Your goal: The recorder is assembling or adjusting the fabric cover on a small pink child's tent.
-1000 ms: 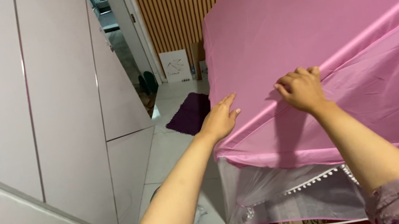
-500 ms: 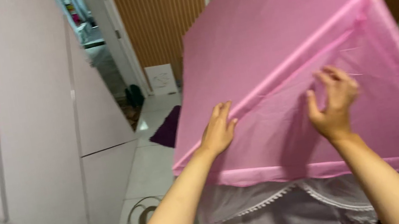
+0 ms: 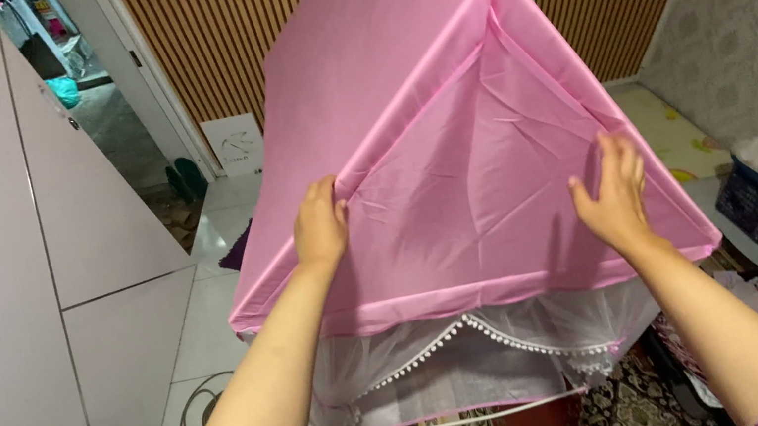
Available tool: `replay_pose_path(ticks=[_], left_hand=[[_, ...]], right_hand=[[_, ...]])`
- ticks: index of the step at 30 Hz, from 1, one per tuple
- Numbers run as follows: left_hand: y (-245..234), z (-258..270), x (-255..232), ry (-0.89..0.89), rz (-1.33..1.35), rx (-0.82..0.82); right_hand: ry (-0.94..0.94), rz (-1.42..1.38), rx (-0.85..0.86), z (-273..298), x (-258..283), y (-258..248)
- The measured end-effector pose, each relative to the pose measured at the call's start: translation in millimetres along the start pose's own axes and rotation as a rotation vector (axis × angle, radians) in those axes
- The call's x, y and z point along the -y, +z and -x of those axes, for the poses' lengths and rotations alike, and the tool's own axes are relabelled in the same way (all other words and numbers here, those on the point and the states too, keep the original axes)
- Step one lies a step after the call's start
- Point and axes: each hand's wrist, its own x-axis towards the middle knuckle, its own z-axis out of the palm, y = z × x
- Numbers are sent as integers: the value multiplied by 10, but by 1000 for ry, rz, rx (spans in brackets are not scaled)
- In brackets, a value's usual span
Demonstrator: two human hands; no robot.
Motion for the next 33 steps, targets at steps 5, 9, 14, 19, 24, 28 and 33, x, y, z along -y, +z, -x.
replay_pose_path(ticks=[5, 9, 14, 19, 24, 28, 33], left_hand=[[-42, 27, -169, -2, -36, -36], [-60, 84, -189, -36, -72, -50], [-149, 193, -104, -9, -110, -115], [-310, 245, -32, 38, -118, -213], [-519, 294, -153, 11, -108, -221], [-621, 427, -163, 2, -91, -201], [-689, 599, -227, 47, -105, -197]], right_hand=[[-90, -45, -240, -258, -63, -110], [-115, -72, -274, -347, -150, -179], [-87, -120, -213, -333, -315, -360], [-172, -128, -147, -371, -267, -565], [-233, -129, -107, -311, -93, -746], [-226, -118, -75, -201, -30, -901], [-233, -143, -24, -38, -116, -1032]])
